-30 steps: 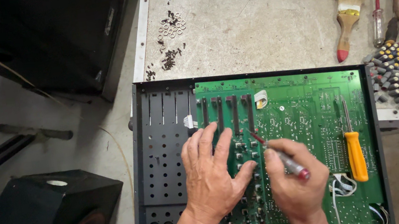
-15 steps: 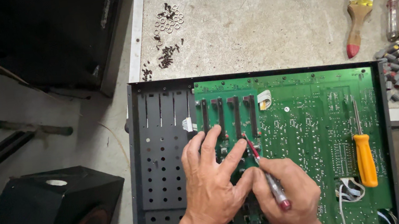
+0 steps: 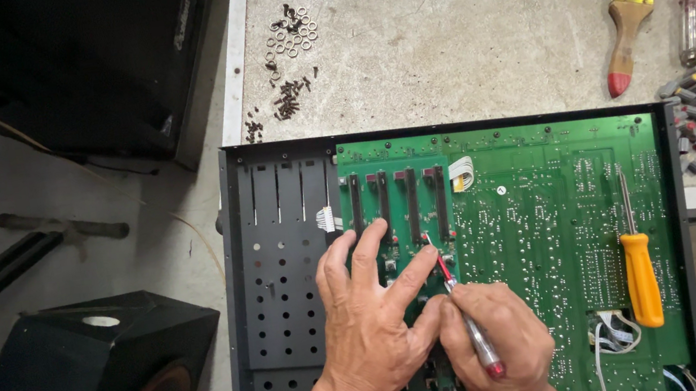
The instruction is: The person holds a green circuit board inside an amplifier chassis and uses a screwdriver to unscrew and tighten screws on the board, working across different screw positions while steadying the board with the other hand. The board rests in the black chassis on the workbench as the person continues driving screws.
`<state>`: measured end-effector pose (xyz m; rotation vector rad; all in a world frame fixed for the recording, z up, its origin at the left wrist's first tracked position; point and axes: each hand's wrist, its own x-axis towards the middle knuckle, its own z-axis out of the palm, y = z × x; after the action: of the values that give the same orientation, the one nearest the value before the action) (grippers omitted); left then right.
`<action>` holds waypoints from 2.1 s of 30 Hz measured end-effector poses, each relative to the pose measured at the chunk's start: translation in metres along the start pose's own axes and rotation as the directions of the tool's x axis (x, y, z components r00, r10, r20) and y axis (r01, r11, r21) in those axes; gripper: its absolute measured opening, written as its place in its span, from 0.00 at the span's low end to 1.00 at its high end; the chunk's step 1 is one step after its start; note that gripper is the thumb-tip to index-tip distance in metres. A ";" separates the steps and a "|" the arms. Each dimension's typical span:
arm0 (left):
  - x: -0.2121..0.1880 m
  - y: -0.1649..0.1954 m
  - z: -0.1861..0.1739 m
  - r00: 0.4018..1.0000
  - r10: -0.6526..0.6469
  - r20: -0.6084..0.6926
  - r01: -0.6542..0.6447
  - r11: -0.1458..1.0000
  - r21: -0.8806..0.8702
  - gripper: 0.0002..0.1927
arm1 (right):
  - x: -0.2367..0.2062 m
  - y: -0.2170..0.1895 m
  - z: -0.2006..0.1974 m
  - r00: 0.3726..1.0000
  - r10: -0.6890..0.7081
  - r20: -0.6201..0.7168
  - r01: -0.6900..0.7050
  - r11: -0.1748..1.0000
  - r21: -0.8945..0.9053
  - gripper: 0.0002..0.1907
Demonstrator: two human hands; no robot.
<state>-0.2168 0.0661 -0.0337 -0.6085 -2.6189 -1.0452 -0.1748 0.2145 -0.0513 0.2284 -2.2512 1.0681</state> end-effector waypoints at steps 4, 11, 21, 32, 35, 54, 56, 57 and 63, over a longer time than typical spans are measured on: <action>0.001 0.000 0.000 1.000 0.005 -0.003 -0.005 1.000 0.000 0.26 | -0.001 0.002 0.001 1.000 0.003 -0.010 -0.003 1.000 0.007 0.13; 0.002 0.000 -0.001 1.000 0.014 -0.015 -0.014 1.000 -0.002 0.25 | -0.002 0.003 0.002 1.000 0.000 -0.028 0.001 1.000 0.030 0.12; 0.002 0.000 -0.002 1.000 0.027 -0.009 -0.027 1.000 0.002 0.26 | -0.001 0.003 0.003 0.999 -0.011 -0.042 0.012 1.000 0.024 0.12; 0.001 -0.002 -0.001 1.000 0.021 -0.005 -0.021 1.000 0.016 0.26 | 0.000 0.002 0.005 1.000 -0.001 -0.031 0.002 1.000 0.013 0.12; 0.002 0.000 0.000 1.000 0.022 -0.009 -0.022 1.000 0.014 0.26 | -0.001 0.003 0.003 0.999 0.011 -0.037 -0.010 1.000 0.026 0.12; 0.001 0.000 0.001 1.000 0.018 -0.012 -0.017 0.999 0.028 0.26 | 0.000 -0.001 0.001 0.998 0.059 -0.008 -0.059 0.998 0.015 0.11; 0.001 0.003 -0.001 1.000 0.022 -0.010 -0.022 0.999 0.028 0.26 | 0.000 -0.002 -0.001 0.998 0.052 -0.017 -0.052 0.999 0.012 0.11; 0.001 0.004 -0.002 1.000 0.023 -0.007 -0.023 0.999 0.029 0.26 | 0.000 -0.003 -0.001 0.999 0.049 -0.021 -0.048 0.999 0.011 0.11; -0.002 0.006 -0.004 0.999 0.032 -0.032 -0.031 0.999 0.032 0.35 | -0.009 -0.004 -0.001 0.981 0.180 -0.066 -0.175 0.981 0.081 0.10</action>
<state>-0.2121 0.0663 -0.0281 -0.6179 -2.5840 -0.9941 -0.1661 0.2113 -0.0536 0.0181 -2.1997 1.2350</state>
